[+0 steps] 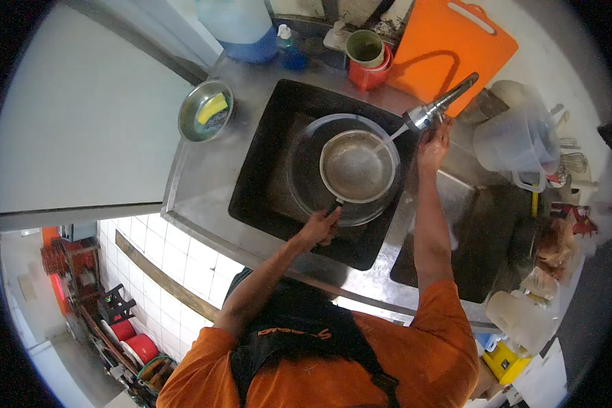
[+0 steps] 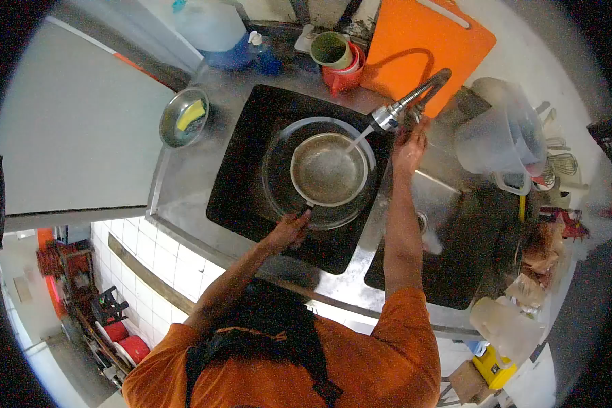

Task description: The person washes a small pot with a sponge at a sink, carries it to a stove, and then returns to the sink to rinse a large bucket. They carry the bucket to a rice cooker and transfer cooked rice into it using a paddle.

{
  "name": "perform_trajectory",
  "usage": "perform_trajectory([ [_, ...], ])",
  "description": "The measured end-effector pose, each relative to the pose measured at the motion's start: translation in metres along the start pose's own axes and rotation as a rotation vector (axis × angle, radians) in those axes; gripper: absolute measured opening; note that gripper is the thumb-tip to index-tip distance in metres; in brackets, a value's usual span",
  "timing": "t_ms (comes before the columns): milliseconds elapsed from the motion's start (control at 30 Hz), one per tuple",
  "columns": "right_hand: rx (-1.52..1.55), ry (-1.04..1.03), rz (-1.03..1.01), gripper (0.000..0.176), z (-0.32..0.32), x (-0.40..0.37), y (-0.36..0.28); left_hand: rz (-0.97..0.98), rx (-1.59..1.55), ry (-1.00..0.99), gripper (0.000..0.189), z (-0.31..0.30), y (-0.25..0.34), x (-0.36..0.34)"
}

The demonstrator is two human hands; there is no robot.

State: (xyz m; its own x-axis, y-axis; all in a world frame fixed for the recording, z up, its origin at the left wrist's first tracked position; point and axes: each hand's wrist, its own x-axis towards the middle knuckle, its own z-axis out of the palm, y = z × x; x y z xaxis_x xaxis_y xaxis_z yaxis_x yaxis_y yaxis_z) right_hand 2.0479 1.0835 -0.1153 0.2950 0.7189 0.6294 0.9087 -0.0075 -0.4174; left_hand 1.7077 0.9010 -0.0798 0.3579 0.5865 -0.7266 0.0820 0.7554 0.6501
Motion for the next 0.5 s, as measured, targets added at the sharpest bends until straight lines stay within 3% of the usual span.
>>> perform_trajectory([
  [233,-0.014,0.004,0.006,0.071,0.005,0.000,0.003,-0.016,-0.043,-0.008,0.043,-0.011,0.023,-0.042],
  [300,0.123,0.020,0.075,0.056,0.001,-0.001,-0.003,0.005,-0.079,0.015,0.041,-0.023,0.022,-0.063],
  [400,-0.080,0.055,-0.062,0.067,0.022,-0.008,0.031,-0.019,-0.092,0.032,0.042,-0.044,0.032,-0.113],
  [433,0.010,-0.160,0.214,0.066,0.018,-0.011,0.030,-0.006,-0.113,0.052,0.042,-0.051,0.029,-0.129],
  [500,0.006,-0.132,0.106,0.066,0.004,-0.010,0.013,-0.021,-0.155,0.110,0.042,-0.068,0.017,-0.162],
])
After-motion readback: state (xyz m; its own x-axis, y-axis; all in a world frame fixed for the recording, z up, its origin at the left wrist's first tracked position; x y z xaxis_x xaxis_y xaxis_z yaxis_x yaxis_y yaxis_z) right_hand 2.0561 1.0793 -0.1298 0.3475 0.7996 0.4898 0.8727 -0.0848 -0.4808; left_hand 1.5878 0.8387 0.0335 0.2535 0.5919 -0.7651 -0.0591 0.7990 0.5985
